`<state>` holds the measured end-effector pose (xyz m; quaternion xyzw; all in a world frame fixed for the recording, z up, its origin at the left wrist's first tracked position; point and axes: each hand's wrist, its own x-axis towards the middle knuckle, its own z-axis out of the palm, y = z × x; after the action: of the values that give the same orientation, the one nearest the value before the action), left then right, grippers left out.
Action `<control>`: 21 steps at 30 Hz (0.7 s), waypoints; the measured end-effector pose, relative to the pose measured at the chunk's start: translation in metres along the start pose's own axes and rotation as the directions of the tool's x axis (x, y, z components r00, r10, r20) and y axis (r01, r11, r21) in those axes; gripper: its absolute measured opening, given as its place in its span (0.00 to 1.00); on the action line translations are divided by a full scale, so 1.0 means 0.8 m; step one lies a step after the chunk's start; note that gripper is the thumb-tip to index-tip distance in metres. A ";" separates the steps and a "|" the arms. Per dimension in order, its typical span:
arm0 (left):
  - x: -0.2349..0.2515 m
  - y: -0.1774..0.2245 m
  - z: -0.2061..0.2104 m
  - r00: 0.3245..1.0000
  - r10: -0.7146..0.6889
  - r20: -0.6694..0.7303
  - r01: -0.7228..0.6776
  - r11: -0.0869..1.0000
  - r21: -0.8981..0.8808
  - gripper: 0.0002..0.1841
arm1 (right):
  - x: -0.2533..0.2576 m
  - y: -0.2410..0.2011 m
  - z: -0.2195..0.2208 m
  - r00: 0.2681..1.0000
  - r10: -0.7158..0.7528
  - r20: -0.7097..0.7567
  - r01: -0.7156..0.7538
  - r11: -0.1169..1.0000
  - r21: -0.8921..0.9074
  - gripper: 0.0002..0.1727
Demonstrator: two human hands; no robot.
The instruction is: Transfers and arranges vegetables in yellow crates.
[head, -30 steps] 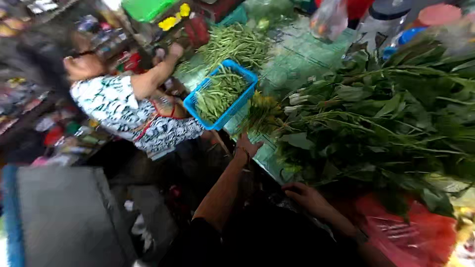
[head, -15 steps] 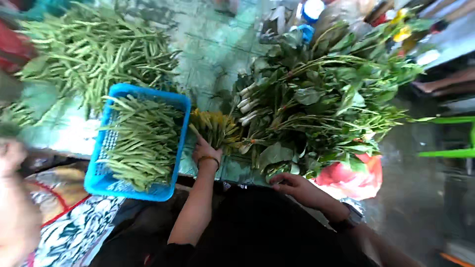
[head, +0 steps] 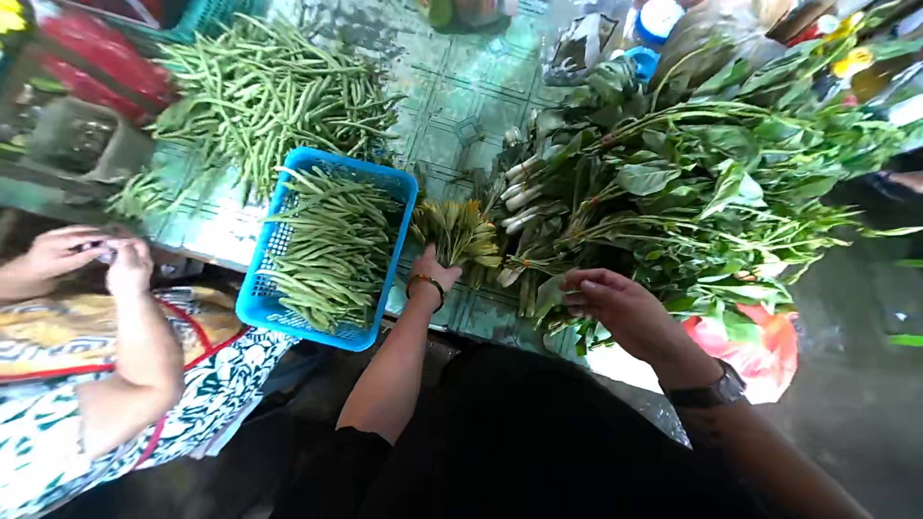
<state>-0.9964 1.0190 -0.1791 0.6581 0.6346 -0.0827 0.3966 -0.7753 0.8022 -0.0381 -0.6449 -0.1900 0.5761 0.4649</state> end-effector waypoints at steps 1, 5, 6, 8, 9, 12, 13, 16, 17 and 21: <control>-0.006 0.003 -0.008 1.000 0.007 0.016 -0.006 0.999 -0.035 0.44 | -0.003 0.004 -0.002 1.000 0.000 0.027 0.001 0.998 -0.056 0.15; -0.054 0.017 -0.044 0.999 0.038 -0.014 -0.041 0.981 -0.189 0.39 | -0.016 0.012 -0.011 0.992 0.021 0.126 0.002 0.983 -0.183 0.17; -0.069 0.020 -0.054 0.998 0.050 -0.026 -0.055 0.970 -0.236 0.38 | -0.020 0.013 -0.014 0.989 0.019 0.148 0.010 0.981 -0.192 0.17; -0.104 0.021 -0.069 0.994 0.091 -0.068 -0.108 0.943 -0.316 0.38 | -0.024 0.016 -0.019 0.983 0.007 0.185 0.035 0.975 -0.221 0.17; -0.120 0.020 -0.075 0.989 0.114 -0.095 -0.141 0.925 -0.352 0.37 | -0.025 0.016 -0.022 0.981 0.000 0.195 0.047 0.970 -0.237 0.17; -0.166 0.016 -0.080 0.972 0.180 -0.153 -0.231 0.861 -0.452 0.37 | -0.030 0.020 -0.030 0.979 -0.021 0.204 0.083 0.951 -0.298 0.17; -0.183 0.013 -0.077 0.968 0.192 -0.160 -0.246 0.851 -0.465 0.37 | -0.033 0.022 -0.033 0.977 -0.017 0.212 0.087 0.941 -0.327 0.18; -0.231 -0.002 -0.065 0.956 0.242 -0.169 -0.293 0.845 -0.447 0.33 | -0.045 0.036 -0.037 0.966 0.018 0.257 0.091 0.910 -0.405 0.20; -0.244 -0.008 -0.060 0.949 0.263 -0.171 -0.312 0.848 -0.428 0.33 | -0.049 0.042 -0.037 0.963 0.023 0.269 0.096 0.902 -0.421 0.21; -0.293 -0.015 -0.028 0.913 0.375 -0.159 -0.406 0.872 -0.274 0.36 | -0.083 0.077 -0.047 0.955 0.037 0.294 0.099 0.897 -0.431 0.22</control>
<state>-1.0586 0.8511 -0.0259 0.7078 0.5127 0.1300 0.4682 -0.7757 0.7058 -0.0546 -0.6370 -0.3932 0.6000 0.2822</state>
